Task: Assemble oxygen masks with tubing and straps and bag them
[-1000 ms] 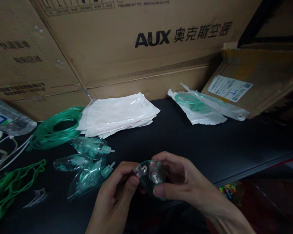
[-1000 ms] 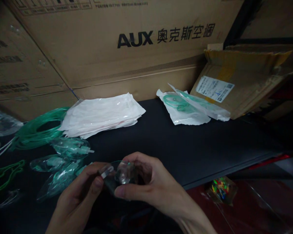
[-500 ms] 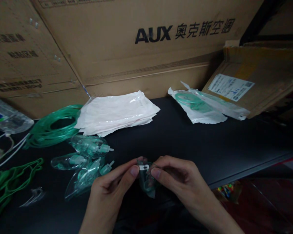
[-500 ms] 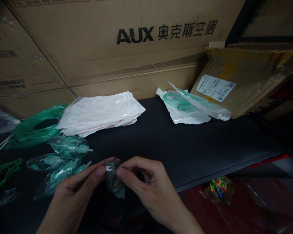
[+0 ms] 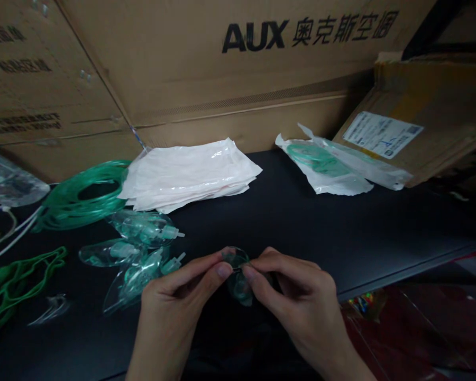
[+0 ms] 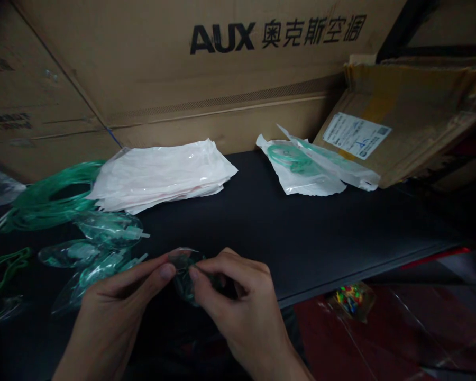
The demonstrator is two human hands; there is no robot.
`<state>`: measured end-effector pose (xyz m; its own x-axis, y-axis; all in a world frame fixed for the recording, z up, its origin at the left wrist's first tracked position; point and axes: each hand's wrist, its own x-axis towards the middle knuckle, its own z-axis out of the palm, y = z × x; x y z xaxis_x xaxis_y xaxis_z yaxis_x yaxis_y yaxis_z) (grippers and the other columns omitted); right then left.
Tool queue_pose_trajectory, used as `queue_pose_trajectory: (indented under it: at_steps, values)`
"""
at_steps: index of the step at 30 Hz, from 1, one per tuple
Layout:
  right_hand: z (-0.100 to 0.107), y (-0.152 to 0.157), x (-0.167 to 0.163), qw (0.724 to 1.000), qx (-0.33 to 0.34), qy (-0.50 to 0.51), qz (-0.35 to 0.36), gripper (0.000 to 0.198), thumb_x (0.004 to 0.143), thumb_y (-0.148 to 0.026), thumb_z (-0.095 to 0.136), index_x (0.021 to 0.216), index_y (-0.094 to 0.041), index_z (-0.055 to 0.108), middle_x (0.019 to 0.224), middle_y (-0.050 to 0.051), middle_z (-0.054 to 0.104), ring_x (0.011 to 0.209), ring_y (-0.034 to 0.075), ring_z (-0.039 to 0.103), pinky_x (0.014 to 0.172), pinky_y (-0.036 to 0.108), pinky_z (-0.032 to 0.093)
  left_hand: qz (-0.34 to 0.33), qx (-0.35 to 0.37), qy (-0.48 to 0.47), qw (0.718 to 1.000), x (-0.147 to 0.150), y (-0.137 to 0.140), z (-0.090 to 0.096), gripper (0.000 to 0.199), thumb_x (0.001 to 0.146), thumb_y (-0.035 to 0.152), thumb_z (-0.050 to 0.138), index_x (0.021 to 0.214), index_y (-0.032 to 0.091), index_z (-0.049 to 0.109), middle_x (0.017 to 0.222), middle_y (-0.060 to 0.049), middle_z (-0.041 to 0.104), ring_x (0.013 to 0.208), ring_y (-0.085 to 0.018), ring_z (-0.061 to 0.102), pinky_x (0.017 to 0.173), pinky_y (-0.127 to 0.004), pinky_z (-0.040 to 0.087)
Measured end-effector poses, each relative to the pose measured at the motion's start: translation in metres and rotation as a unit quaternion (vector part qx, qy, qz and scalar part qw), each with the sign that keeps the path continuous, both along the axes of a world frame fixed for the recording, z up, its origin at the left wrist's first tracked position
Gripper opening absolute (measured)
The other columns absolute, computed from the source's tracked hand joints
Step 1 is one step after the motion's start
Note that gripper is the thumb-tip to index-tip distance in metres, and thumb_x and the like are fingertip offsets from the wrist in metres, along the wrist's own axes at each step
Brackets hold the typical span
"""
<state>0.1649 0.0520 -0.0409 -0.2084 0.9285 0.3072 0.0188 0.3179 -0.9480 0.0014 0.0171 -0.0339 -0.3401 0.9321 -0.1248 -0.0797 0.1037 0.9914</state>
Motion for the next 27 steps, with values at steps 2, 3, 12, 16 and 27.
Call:
queue_pose_trajectory:
  at_steps: [2, 3, 12, 16, 27]
  values:
    - [-0.001, -0.002, -0.002, 1.0, 0.026, 0.007, -0.005, 0.012, 0.088, -0.013, 0.072, 0.081, -0.019, 0.08, 0.065, 0.001, 0.069, 0.058, 0.015, 0.056, 0.054, 0.029, 0.044, 0.009, -0.005, 0.004, 1.0, -0.001, 0.0, -0.002, 0.013, 0.072, 0.03, 0.089, 0.084, 0.031, 0.086, 0.097, -0.003, 0.085, 0.093, -0.027, 0.082, 0.087, -0.037, 0.067]
    - [-0.001, -0.002, -0.003, 0.999, 0.038, 0.012, -0.008, 0.012, 0.088, -0.012, 0.072, 0.084, -0.019, 0.08, 0.066, 0.001, 0.069, 0.059, 0.015, 0.057, 0.054, 0.03, 0.045, 0.01, -0.005, 0.003, 1.0, -0.001, 0.0, -0.002, 0.013, 0.071, 0.031, 0.089, 0.083, 0.032, 0.086, 0.096, -0.002, 0.085, 0.091, -0.027, 0.082, 0.086, -0.037, 0.067]
    - [-0.004, -0.011, -0.012, 0.99, 0.137, 0.023, -0.032, 0.031, 0.088, 0.001, 0.069, 0.104, -0.023, 0.081, 0.08, 0.004, 0.077, 0.067, 0.018, 0.065, 0.061, 0.034, 0.053, 0.038, 0.007, 0.01, 0.999, 0.002, 0.002, -0.003, 0.015, 0.068, 0.022, 0.09, 0.08, 0.032, 0.086, 0.093, 0.0, 0.085, 0.089, -0.023, 0.082, 0.085, -0.03, 0.067]
    - [-0.005, -0.012, -0.014, 0.984, 0.173, 0.006, -0.05, 0.034, 0.086, 0.003, 0.071, 0.107, -0.023, 0.079, 0.08, 0.003, 0.076, 0.067, 0.017, 0.065, 0.064, 0.035, 0.054, 0.062, 0.03, 0.011, 0.998, 0.003, 0.002, -0.004, 0.015, 0.068, 0.023, 0.09, 0.079, 0.032, 0.086, 0.092, 0.001, 0.085, 0.087, -0.021, 0.082, 0.082, -0.027, 0.067]
    - [0.001, -0.009, -0.011, 0.997, 0.067, 0.012, -0.035, 0.025, 0.089, -0.005, 0.072, 0.1, -0.024, 0.084, 0.085, 0.002, 0.082, 0.069, 0.016, 0.07, 0.058, 0.029, 0.053, -0.011, 0.032, -0.007, 0.999, 0.001, 0.002, -0.004, 0.012, 0.083, 0.041, 0.083, 0.092, 0.033, 0.086, 0.105, 0.001, 0.084, 0.101, -0.017, 0.079, 0.09, -0.018, 0.061]
